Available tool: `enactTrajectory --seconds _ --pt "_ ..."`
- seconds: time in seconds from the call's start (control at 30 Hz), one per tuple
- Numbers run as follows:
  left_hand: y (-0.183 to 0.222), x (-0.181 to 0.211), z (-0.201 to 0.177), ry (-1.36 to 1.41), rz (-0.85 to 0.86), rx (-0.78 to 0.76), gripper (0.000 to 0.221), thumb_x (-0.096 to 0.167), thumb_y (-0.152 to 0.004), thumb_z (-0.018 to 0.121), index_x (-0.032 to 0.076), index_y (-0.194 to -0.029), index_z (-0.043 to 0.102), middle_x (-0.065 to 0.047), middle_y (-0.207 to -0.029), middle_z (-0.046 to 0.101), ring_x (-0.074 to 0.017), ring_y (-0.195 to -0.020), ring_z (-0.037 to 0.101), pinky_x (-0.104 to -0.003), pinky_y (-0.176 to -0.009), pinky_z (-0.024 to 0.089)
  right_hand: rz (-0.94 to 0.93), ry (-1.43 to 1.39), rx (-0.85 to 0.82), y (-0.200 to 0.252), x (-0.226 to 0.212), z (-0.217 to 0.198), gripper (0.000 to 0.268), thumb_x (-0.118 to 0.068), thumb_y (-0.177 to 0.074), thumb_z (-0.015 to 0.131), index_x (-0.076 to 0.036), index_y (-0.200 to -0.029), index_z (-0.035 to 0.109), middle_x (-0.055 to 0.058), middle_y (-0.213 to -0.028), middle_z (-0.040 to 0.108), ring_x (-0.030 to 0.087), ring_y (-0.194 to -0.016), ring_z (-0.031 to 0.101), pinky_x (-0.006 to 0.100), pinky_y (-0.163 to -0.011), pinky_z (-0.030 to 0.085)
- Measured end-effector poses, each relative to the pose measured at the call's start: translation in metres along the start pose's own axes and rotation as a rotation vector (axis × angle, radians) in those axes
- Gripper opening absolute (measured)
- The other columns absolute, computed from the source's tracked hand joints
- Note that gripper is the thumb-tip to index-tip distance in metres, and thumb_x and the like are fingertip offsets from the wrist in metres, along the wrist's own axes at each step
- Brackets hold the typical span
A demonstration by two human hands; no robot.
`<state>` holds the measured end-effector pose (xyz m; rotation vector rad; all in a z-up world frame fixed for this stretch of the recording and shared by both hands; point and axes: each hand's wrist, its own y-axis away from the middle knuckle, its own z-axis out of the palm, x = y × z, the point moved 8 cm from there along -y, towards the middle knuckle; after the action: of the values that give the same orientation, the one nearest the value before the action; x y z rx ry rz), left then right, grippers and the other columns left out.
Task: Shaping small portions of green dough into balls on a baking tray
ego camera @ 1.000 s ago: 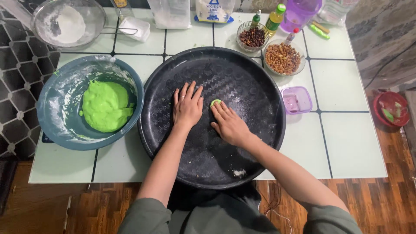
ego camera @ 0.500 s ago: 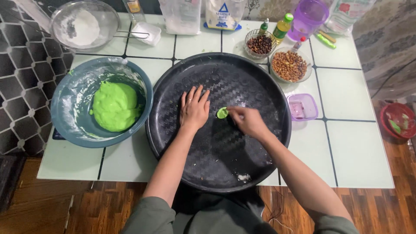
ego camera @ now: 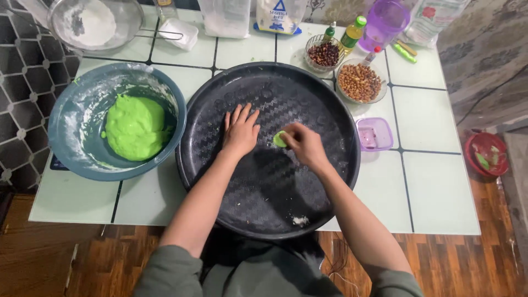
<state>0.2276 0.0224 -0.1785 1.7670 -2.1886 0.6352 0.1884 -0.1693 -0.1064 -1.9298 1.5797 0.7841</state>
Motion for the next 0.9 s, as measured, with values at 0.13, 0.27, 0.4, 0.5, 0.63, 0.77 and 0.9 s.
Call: enactTrajectory --seconds 0.13,0.27,0.4,0.5,0.63,0.77,0.9 --pt "0.007 0.027 -0.034 0.546 -0.059 0.101 0.031 0.038 -0.105 0.059 0.018 -0.124 0.072 -0.006 -0.114 0.074 -0.0287 -0.112 0.069 -0.043 -0.099 0.051 -0.001 -0.288 0.001 0.014 -0.021 -0.027 0.022 -0.017 -0.094 0.072 -0.011 -0.115 0.075 0.017 -0.077 0.075 0.023 -0.074 0.073 0.040 -0.077 0.057" --pt "0.046 0.096 -0.090 0.936 0.024 0.042 0.032 0.031 -0.089 0.075 0.017 -0.118 0.072 -0.006 -0.102 0.076 -0.0250 -0.101 0.073 -0.039 -0.089 0.057 0.052 -0.638 0.053 0.031 -0.048 -0.038 0.017 -0.017 -0.100 0.067 -0.006 -0.111 0.076 0.010 -0.072 0.071 0.013 -0.070 0.069 0.030 -0.070 0.059" --pt "0.052 0.112 -0.140 0.774 0.018 0.019 0.021 0.021 -0.092 0.078 0.014 -0.110 0.071 -0.005 -0.094 0.074 -0.0230 -0.083 0.075 -0.037 -0.078 0.062 -0.024 -0.667 -0.043 0.055 -0.096 -0.055 0.037 -0.008 -0.093 0.073 0.005 -0.127 0.066 0.021 -0.091 0.075 0.022 -0.081 0.073 0.040 -0.081 0.061" --pt "0.062 0.121 -0.161 0.752 0.016 -0.024 0.015 0.020 -0.094 0.076 0.011 -0.106 0.074 -0.004 -0.090 0.070 -0.0167 -0.078 0.071 -0.031 -0.074 0.060 -0.099 -0.567 -0.045 0.064 -0.092 -0.053 0.035 -0.004 -0.091 0.075 0.005 -0.123 0.068 0.020 -0.091 0.077 0.021 -0.079 0.074 0.038 -0.077 0.062" --pt "0.073 0.113 -0.149 0.952 -0.040 -0.035 0.019 0.022 -0.094 0.076 0.007 -0.105 0.075 -0.008 -0.084 0.072 -0.0162 -0.076 0.071 -0.032 -0.071 0.060 -0.069 -0.643 -0.069 0.062 -0.085 -0.070 0.028 -0.002 -0.094 0.068 0.007 -0.120 0.069 0.024 -0.087 0.076 0.024 -0.075 0.074 0.037 -0.074 0.063" --pt "0.080 0.104 -0.134 1.262 -0.083 -0.017 0.022 0.019 -0.093 0.076 0.000 -0.104 0.073 -0.012 -0.079 0.072 -0.0155 -0.073 0.068 -0.030 -0.071 0.060 -0.034 -0.830 -0.112 0.070 -0.092 -0.081 0.028 -0.002 -0.094 0.068 0.009 -0.119 0.069 0.024 -0.089 0.078 0.022 -0.079 0.076 0.033 -0.074 0.066" --pt "0.092 0.099 -0.114 1.463 -0.109 -0.089 0.023 0.015 -0.093 0.076 -0.003 -0.106 0.071 -0.017 -0.080 0.072 -0.0179 -0.073 0.067 -0.030 -0.069 0.059 0.035 -0.810 -0.100 0.062 -0.075 -0.087 0.029 -0.006 -0.093 0.069 0.009 -0.118 0.069 0.024 -0.092 0.077 0.023 -0.078 0.076 0.031 -0.074 0.065"
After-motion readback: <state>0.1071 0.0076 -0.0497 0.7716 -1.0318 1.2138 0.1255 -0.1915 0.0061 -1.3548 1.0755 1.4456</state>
